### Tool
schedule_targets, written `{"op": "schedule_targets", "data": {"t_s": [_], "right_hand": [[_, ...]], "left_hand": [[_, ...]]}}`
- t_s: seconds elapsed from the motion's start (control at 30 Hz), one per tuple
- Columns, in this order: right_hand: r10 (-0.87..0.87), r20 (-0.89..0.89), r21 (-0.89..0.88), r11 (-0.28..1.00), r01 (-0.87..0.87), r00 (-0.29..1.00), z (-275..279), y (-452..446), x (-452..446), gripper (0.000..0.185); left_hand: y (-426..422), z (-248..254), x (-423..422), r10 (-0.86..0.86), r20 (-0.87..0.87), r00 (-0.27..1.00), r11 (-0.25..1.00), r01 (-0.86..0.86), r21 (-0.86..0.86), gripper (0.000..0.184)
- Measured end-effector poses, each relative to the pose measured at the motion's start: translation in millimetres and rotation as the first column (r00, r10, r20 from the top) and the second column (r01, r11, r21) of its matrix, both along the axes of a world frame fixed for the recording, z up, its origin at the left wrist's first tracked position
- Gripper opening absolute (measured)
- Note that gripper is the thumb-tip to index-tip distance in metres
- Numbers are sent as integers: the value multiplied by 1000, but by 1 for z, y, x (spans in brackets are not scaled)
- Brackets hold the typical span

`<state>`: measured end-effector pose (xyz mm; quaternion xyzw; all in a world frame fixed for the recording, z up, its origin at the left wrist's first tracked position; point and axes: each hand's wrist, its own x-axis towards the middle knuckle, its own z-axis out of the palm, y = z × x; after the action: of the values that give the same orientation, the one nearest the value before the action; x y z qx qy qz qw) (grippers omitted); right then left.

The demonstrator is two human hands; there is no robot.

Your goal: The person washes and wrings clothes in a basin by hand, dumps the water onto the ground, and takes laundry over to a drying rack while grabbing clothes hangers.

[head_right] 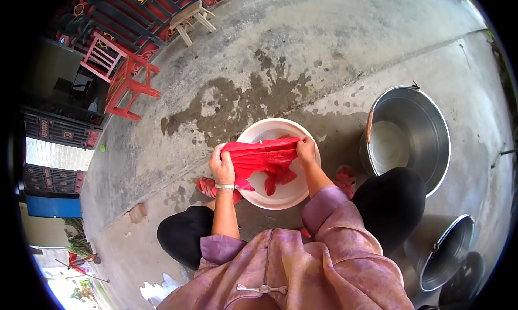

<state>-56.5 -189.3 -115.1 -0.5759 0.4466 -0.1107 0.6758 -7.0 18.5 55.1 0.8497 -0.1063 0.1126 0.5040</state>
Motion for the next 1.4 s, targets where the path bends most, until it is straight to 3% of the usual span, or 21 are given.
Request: {"op": "schedule_targets", "data": {"t_s": [0.07,0.2,0.27,0.3,0.37,0.4,0.5,0.53,0.63,0.8,0.93,1.0,1.13,1.2,1.4], "right_hand": [[47,130,78,995,-58,990,1,-6,-1,17],[243,110,-97,968,-233,964,4,-14,-8,16],[333,72,-186,931,-315,940,16,-12,-15,17],[274,46,-254,933,-254,961,28,-12,-17,18],[149,8,-390,911,-134,989,59,-11,-21,19],[37,98,-457,890,12,995,62,-12,-20,20],[-139,60,-412,899,151,988,60,-22,-8,20],[-155,89,-378,908,178,984,62,-23,-4,20],[-109,222,-337,924,182,969,70,-29,16,19],[110,120,-283,956,-72,987,112,-42,32,19],[69,199,-240,970,-19,978,124,-47,37,19],[66,269,-108,993,-38,961,139,-45,34,17],[93,410,206,960,-191,908,182,-39,26,13],[142,436,247,931,-270,889,197,-35,25,12],[239,464,343,840,-422,853,224,-15,26,10]], "left_hand": [[5,-4,1,69,9,998,994,-70,89,25],[3,8,-2,122,26,992,985,-124,123,25],[2,10,-3,158,151,976,957,-188,218,24],[2,11,-3,169,213,962,939,-223,262,24],[5,1,-1,188,126,974,966,-206,156,23],[5,0,-1,193,81,978,974,-201,101,22],[0,-5,-5,223,-44,974,972,-219,83,21],[0,-8,-3,225,38,974,967,-228,111,21],[5,-9,2,220,17,975,971,-221,87,22],[15,-13,9,251,-15,968,968,-251,1,27],[19,-7,9,283,-84,956,959,-283,4,30],[21,-4,10,284,-125,951,958,-286,3,30],[26,-10,14,322,-26,946,947,-322,-8,29],[26,-11,13,332,-65,941,943,-333,-4,29],[28,-19,9,316,-103,943,935,-292,199,31]]}}
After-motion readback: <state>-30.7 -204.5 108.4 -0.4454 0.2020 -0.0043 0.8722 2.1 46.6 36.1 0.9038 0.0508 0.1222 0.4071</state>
